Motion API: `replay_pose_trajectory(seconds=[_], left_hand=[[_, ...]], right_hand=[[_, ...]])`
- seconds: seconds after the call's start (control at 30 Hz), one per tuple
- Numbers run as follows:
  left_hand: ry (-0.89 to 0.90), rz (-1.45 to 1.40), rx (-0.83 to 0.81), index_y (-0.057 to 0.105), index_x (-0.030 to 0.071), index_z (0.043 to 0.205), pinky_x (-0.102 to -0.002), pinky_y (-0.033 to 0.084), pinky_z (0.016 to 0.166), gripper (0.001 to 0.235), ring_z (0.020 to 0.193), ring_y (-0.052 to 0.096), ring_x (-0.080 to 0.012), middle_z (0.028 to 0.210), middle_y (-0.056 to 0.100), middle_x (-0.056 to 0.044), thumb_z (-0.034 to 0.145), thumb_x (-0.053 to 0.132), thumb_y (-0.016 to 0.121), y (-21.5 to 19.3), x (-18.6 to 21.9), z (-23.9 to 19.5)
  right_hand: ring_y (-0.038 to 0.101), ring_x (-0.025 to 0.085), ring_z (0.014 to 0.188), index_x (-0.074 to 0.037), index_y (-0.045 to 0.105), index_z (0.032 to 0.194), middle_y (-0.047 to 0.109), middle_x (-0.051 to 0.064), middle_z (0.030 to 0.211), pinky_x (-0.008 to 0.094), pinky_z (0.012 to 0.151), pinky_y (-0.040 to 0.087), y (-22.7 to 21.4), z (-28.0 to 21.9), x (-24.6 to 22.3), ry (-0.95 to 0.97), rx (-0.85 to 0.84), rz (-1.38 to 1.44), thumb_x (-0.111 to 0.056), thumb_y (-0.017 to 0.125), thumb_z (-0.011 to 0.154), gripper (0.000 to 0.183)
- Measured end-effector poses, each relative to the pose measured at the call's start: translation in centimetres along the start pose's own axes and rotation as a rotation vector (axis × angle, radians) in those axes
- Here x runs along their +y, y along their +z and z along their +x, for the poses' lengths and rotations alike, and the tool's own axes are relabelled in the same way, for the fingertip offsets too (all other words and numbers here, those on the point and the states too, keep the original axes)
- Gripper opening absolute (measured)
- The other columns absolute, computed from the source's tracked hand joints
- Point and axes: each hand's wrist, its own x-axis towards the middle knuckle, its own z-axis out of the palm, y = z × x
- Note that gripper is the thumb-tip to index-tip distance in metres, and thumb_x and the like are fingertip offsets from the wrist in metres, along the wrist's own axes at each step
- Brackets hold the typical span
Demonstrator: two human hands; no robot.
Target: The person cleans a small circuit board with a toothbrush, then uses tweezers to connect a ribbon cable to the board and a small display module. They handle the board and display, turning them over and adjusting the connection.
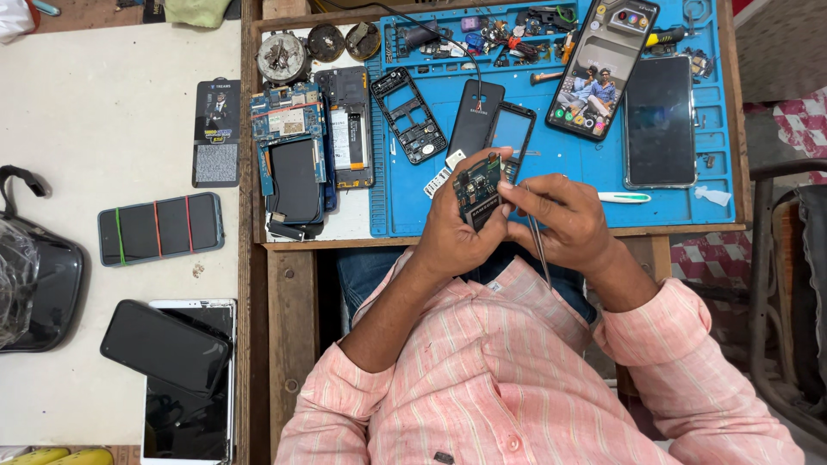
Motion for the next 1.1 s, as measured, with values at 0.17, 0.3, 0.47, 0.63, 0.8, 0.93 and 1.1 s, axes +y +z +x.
replay_pose_trajectory(seconds=[0.17,0.3,0.47,0.63,0.8,0.93,1.1], left_hand=[[-0.007,0.008,0.007,0.050,0.000,0.147,-0.019,0.053,0.077,0.056,0.087,0.062,-0.0023,0.107,0.065,-0.002,0.093,-0.006,0.064,0.0,-0.3,-0.1],[0.019,-0.007,0.010,0.049,0.000,0.145,-0.021,0.055,0.083,0.055,0.095,0.064,-0.0046,0.133,0.063,-0.008,0.093,-0.007,0.064,0.1,-0.6,-0.1],[-0.017,-0.083,-0.006,0.047,-0.001,0.146,-0.023,0.060,0.088,0.053,0.102,0.069,-0.0082,0.132,0.063,-0.009,0.095,-0.006,0.063,0.1,-0.9,-0.2],[-0.031,-0.098,-0.009,0.047,-0.001,0.146,-0.023,0.061,0.086,0.054,0.100,0.070,-0.0089,0.121,0.066,-0.008,0.094,-0.006,0.062,0.1,-1.2,-0.3],[-0.029,-0.112,-0.005,0.048,-0.001,0.146,-0.023,0.060,0.087,0.053,0.100,0.069,-0.0085,0.119,0.066,-0.008,0.095,-0.007,0.062,0.1,-1.4,-0.4],[-0.063,-0.123,0.009,0.050,0.000,0.146,-0.022,0.059,0.086,0.051,0.098,0.068,-0.0073,0.111,0.066,-0.007,0.096,-0.006,0.060,0.2,-1.2,-0.4],[-0.066,0.045,0.042,0.053,0.001,0.144,-0.026,0.058,0.086,0.051,0.098,0.069,-0.0121,0.111,0.069,-0.010,0.094,-0.002,0.062,0.3,-0.6,-0.1]], right_hand=[[0.070,0.018,0.081,-0.005,0.069,0.129,0.066,0.010,0.105,0.030,0.068,0.058,0.1,-0.1,0.1,0.016,-0.003,0.032,-0.019,0.090,0.081,0.054],[0.070,0.017,0.081,-0.005,0.068,0.129,0.066,0.009,0.108,0.029,0.069,0.059,0.2,-0.2,0.0,0.047,0.000,0.066,-0.020,0.089,0.084,0.052],[0.069,0.017,0.081,-0.005,0.067,0.129,0.065,0.009,0.106,0.029,0.069,0.058,0.4,-0.4,-0.1,0.044,0.011,0.049,-0.022,0.088,0.085,0.052],[0.070,0.017,0.082,-0.005,0.067,0.129,0.064,0.009,0.106,0.030,0.069,0.058,0.5,-0.5,-0.1,0.039,0.010,0.054,-0.022,0.087,0.086,0.050],[0.070,0.017,0.083,-0.004,0.067,0.129,0.064,0.009,0.106,0.029,0.070,0.059,0.5,-0.4,-0.1,0.029,0.013,0.047,-0.021,0.087,0.087,0.049],[0.069,0.019,0.083,-0.005,0.068,0.127,0.065,0.008,0.105,0.031,0.069,0.057,0.4,-0.1,-0.2,0.007,0.007,-0.014,-0.020,0.089,0.083,0.051],[0.061,0.020,0.072,-0.009,0.071,0.125,0.066,0.007,0.101,0.035,0.061,0.049,-0.4,0.5,-0.8,-0.050,0.020,-0.261,-0.028,0.094,0.075,0.058]])
